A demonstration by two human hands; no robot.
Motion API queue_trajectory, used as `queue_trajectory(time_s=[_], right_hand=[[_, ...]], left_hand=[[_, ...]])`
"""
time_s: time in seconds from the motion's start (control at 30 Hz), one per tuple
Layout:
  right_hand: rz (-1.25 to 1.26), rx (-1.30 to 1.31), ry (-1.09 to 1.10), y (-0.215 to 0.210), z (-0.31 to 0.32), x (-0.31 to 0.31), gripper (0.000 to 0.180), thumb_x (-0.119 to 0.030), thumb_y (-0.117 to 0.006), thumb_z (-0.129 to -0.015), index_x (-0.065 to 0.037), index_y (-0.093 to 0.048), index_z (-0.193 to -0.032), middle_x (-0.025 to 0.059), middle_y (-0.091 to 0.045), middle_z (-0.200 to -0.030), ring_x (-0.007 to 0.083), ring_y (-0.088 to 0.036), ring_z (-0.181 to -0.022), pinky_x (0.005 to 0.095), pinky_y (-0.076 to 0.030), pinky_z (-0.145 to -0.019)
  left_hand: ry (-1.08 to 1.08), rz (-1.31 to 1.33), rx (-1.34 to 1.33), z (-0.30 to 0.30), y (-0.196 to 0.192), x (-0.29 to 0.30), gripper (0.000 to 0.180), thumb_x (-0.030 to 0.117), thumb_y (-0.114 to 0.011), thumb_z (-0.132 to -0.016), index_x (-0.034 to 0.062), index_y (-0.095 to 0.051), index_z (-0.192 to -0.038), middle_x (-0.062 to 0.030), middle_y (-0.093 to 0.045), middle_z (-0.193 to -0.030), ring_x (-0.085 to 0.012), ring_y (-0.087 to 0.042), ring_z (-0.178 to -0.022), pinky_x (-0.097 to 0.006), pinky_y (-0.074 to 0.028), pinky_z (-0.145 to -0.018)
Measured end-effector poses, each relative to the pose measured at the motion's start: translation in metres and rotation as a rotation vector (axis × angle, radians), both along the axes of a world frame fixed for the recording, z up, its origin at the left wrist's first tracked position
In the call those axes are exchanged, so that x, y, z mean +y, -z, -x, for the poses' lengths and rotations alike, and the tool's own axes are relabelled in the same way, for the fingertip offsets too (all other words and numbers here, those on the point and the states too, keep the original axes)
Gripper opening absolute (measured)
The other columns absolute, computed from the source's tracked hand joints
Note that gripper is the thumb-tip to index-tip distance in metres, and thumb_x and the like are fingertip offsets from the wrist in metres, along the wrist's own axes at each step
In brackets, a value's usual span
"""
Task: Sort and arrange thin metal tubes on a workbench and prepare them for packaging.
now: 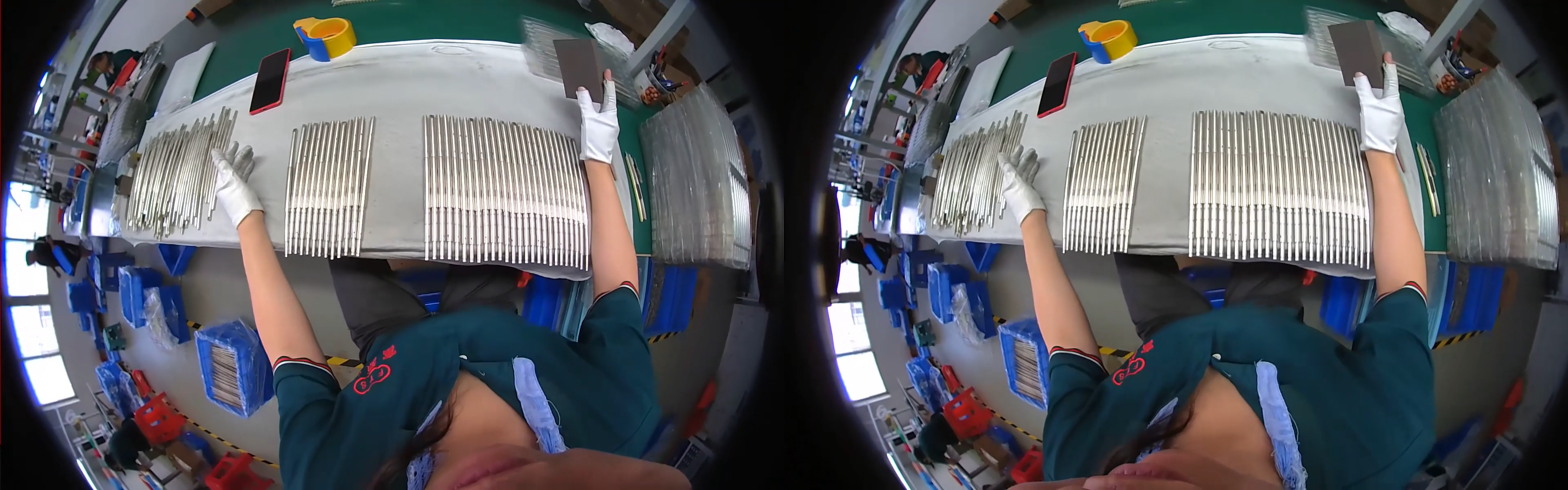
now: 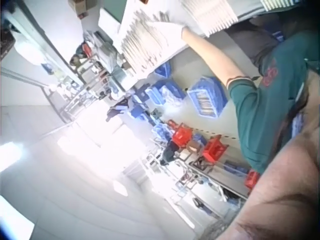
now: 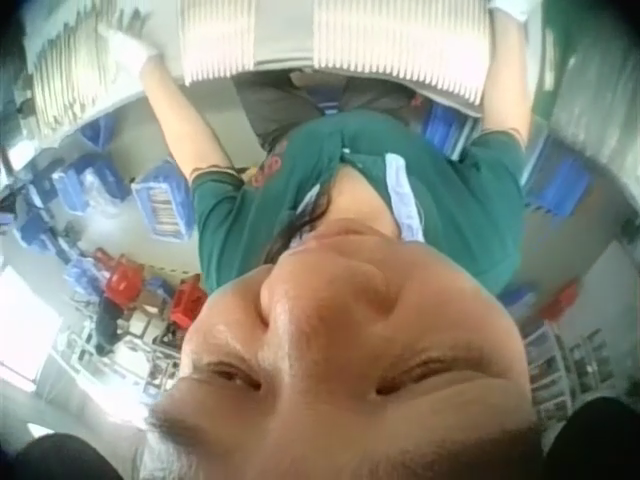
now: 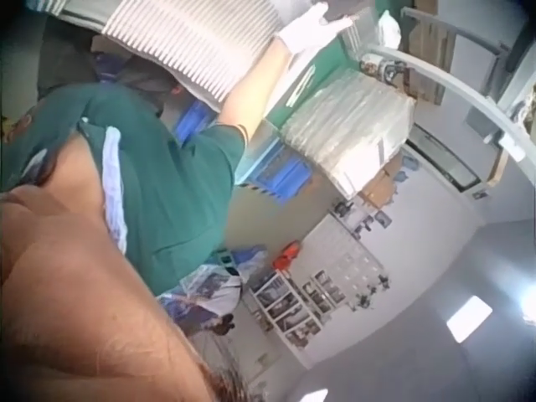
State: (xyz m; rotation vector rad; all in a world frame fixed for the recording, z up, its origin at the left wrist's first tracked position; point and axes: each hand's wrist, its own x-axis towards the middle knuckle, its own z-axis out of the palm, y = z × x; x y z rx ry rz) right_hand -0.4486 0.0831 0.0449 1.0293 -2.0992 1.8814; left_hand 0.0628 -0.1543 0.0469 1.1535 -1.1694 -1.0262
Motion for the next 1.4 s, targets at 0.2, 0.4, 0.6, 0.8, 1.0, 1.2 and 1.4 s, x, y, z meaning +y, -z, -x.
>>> queue_trajectory(time_s=[0.2, 0.4, 0.6, 0.8, 1.0, 1.2, 1.4], right_hand=[[0.078, -0.045, 0.143, -0.011, -0.006, 0.003, 0.068, -0.025, -0.073, -0.092, -0.019, -0.043, -0.153, 0.0118, -0.055, -0.144, 0.0186, -0.059, -0.121, 0.0281, -0.046, -0.1], [0.18, -0.081, 0.143, -0.013, -0.001, 0.004, 0.067, -0.025, -0.073, -0.093, -0.014, -0.044, -0.152, 0.0083, -0.054, -0.144, 0.0139, -0.059, -0.113, 0.0253, -0.046, -0.095], [0.206, -0.127, 0.156, -0.01, 0.006, 0.004, 0.069, -0.031, -0.074, -0.091, -0.014, -0.045, -0.152, 0.0053, -0.056, -0.142, 0.0095, -0.058, -0.101, 0.023, -0.048, -0.083], [0.247, -0.2, 0.101, -0.014, 0.001, 0.008, 0.069, -0.021, -0.074, -0.091, -0.009, -0.043, -0.151, 0.0102, -0.061, -0.135, 0.0157, -0.061, -0.116, 0.0259, -0.047, -0.097], [0.212, -0.096, 0.077, 0.003, 0.018, 0.004, 0.069, -0.023, -0.073, -0.092, -0.008, -0.041, -0.152, 0.0103, -0.057, -0.141, 0.015, -0.057, -0.121, 0.0257, -0.044, -0.1], [0.18, -0.032, 0.091, 0.011, 0.025, 0.002, 0.07, -0.025, -0.074, -0.092, -0.008, -0.042, -0.152, 0.0099, -0.057, -0.141, 0.015, -0.057, -0.121, 0.0252, -0.044, -0.1], [0.213, -0.06, 0.061, 0.013, 0.025, 0.003, 0.068, -0.029, -0.075, -0.09, -0.01, -0.046, -0.15, 0.0093, -0.062, -0.136, 0.0162, -0.059, -0.119, 0.0262, -0.043, -0.101]], left_hand=[[0.01, -0.009, -0.02, -0.009, -0.001, 0.002, 0.071, 0.053, -0.033, -0.107, -0.0077, -0.044, -0.142, -0.0235, -0.057, -0.135, -0.033, -0.059, -0.123, -0.042, -0.046, -0.108], [-0.027, 0.065, -0.058, -0.024, -0.003, 0.026, 0.067, 0.049, -0.033, -0.108, -0.0061, -0.04, -0.145, -0.0203, -0.051, -0.143, -0.0324, -0.056, -0.126, -0.045, -0.046, -0.107], [-0.033, 0.048, -0.086, -0.03, -0.02, 0.031, 0.066, 0.049, -0.032, -0.108, -0.0051, -0.042, -0.144, -0.0197, -0.052, -0.141, -0.0309, -0.056, -0.128, -0.044, -0.046, -0.108], [0.451, 0.417, -0.774, 0.033, -0.056, 0.118, 0.055, 0.036, -0.06, -0.098, 0.0051, -0.05, -0.143, -0.0195, -0.055, -0.14, -0.0343, -0.056, -0.128, -0.044, -0.042, -0.111], [0.848, 0.764, -1.232, 0.103, -0.043, 0.207, 0.086, 0.065, -0.068, -0.079, 0.0081, -0.051, -0.141, -0.0239, -0.052, -0.139, -0.0459, -0.048, -0.129, -0.062, -0.032, -0.108], [0.817, 0.817, -1.225, 0.12, -0.023, 0.213, 0.09, 0.071, -0.067, -0.073, 0.0108, -0.053, -0.139, -0.0201, -0.053, -0.137, -0.0408, -0.051, -0.126, -0.065, -0.032, -0.105], [0.916, 0.801, -1.213, 0.116, -0.022, 0.224, 0.09, 0.068, -0.069, -0.075, 0.0115, -0.05, -0.143, -0.0219, -0.049, -0.144, -0.0418, -0.05, -0.128, -0.065, -0.032, -0.107]])
